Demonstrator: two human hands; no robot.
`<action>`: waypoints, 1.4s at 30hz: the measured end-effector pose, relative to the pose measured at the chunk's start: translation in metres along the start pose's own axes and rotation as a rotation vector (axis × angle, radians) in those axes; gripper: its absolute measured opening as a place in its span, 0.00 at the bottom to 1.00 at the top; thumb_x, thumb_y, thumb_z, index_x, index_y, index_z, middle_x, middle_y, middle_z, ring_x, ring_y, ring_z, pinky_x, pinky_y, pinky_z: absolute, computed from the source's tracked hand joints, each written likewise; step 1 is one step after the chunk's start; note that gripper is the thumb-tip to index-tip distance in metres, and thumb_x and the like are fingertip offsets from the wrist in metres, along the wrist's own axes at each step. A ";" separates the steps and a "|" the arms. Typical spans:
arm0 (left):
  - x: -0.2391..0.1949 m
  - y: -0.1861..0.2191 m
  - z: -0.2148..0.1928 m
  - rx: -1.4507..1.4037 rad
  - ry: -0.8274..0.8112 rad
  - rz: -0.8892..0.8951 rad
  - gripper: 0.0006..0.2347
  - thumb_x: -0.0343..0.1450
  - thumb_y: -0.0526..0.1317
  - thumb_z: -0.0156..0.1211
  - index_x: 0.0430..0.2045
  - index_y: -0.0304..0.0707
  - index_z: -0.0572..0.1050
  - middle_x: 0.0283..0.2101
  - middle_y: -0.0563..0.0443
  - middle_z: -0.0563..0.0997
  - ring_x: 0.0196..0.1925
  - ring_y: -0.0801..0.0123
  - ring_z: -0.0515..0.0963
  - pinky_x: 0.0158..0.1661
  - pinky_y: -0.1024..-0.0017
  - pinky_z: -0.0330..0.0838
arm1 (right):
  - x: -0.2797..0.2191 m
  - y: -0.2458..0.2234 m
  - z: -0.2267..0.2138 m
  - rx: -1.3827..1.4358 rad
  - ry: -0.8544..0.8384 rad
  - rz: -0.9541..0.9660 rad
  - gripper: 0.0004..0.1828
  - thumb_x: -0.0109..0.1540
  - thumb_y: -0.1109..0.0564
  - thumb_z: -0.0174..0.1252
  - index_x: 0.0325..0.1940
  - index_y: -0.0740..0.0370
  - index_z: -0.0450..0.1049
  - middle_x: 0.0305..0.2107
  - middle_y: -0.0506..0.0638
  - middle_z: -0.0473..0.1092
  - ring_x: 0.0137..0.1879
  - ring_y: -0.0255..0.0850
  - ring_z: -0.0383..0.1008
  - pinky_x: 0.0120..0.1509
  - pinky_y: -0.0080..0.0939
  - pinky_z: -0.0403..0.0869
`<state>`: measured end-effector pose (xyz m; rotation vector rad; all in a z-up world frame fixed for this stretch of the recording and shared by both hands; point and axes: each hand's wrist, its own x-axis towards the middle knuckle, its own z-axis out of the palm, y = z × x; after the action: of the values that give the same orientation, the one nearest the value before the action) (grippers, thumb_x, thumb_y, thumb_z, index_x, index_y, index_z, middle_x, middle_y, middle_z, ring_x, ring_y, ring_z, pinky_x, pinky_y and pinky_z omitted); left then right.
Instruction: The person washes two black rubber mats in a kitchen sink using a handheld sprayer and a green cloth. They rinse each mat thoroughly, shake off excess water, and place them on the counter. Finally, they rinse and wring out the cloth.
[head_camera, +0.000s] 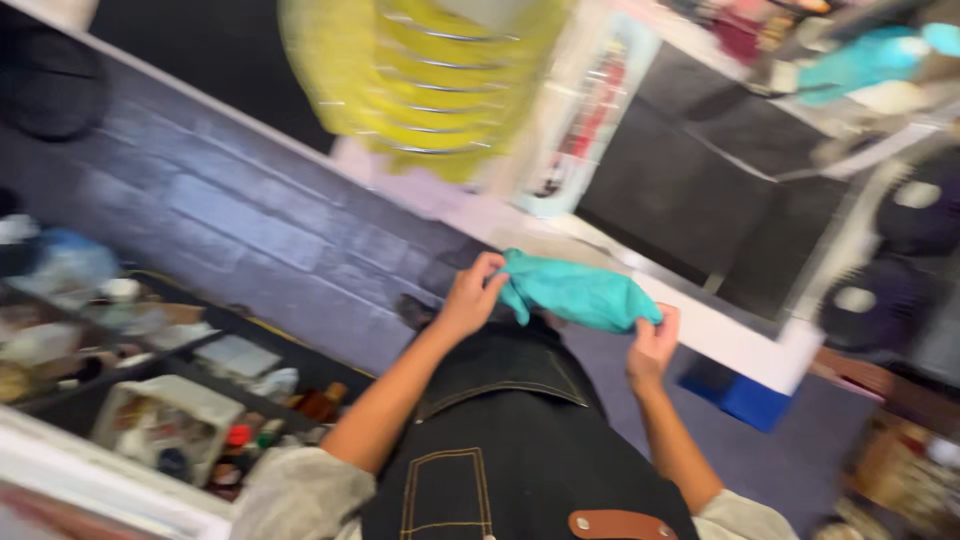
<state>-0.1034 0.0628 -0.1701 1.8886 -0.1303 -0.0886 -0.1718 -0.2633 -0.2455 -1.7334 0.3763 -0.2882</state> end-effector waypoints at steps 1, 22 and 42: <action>-0.012 0.004 -0.032 0.009 0.026 0.002 0.10 0.74 0.38 0.60 0.45 0.32 0.72 0.40 0.36 0.83 0.49 0.46 0.85 0.48 0.60 0.76 | -0.007 -0.016 0.029 0.104 -0.046 -0.021 0.07 0.67 0.63 0.52 0.50 0.64 0.66 0.40 0.46 0.66 0.46 0.31 0.65 0.53 0.33 0.67; 0.082 -0.005 -0.470 0.084 0.455 -0.037 0.12 0.73 0.36 0.57 0.50 0.33 0.70 0.44 0.37 0.82 0.51 0.49 0.84 0.50 0.63 0.75 | 0.006 -0.195 0.509 -0.046 -0.466 -0.077 0.24 0.65 0.59 0.58 0.64 0.68 0.69 0.53 0.56 0.74 0.59 0.41 0.73 0.65 0.41 0.69; 0.488 -0.109 -0.508 0.815 -0.130 0.575 0.22 0.72 0.38 0.57 0.62 0.31 0.67 0.74 0.32 0.58 0.77 0.40 0.52 0.72 0.43 0.44 | 0.284 -0.255 0.736 -0.825 0.341 -0.203 0.42 0.67 0.43 0.53 0.75 0.74 0.51 0.70 0.72 0.54 0.76 0.70 0.48 0.79 0.64 0.49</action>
<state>0.4494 0.5085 -0.1111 2.5664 -0.9020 0.2771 0.4007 0.3275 -0.1413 -2.5475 0.6244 -0.6431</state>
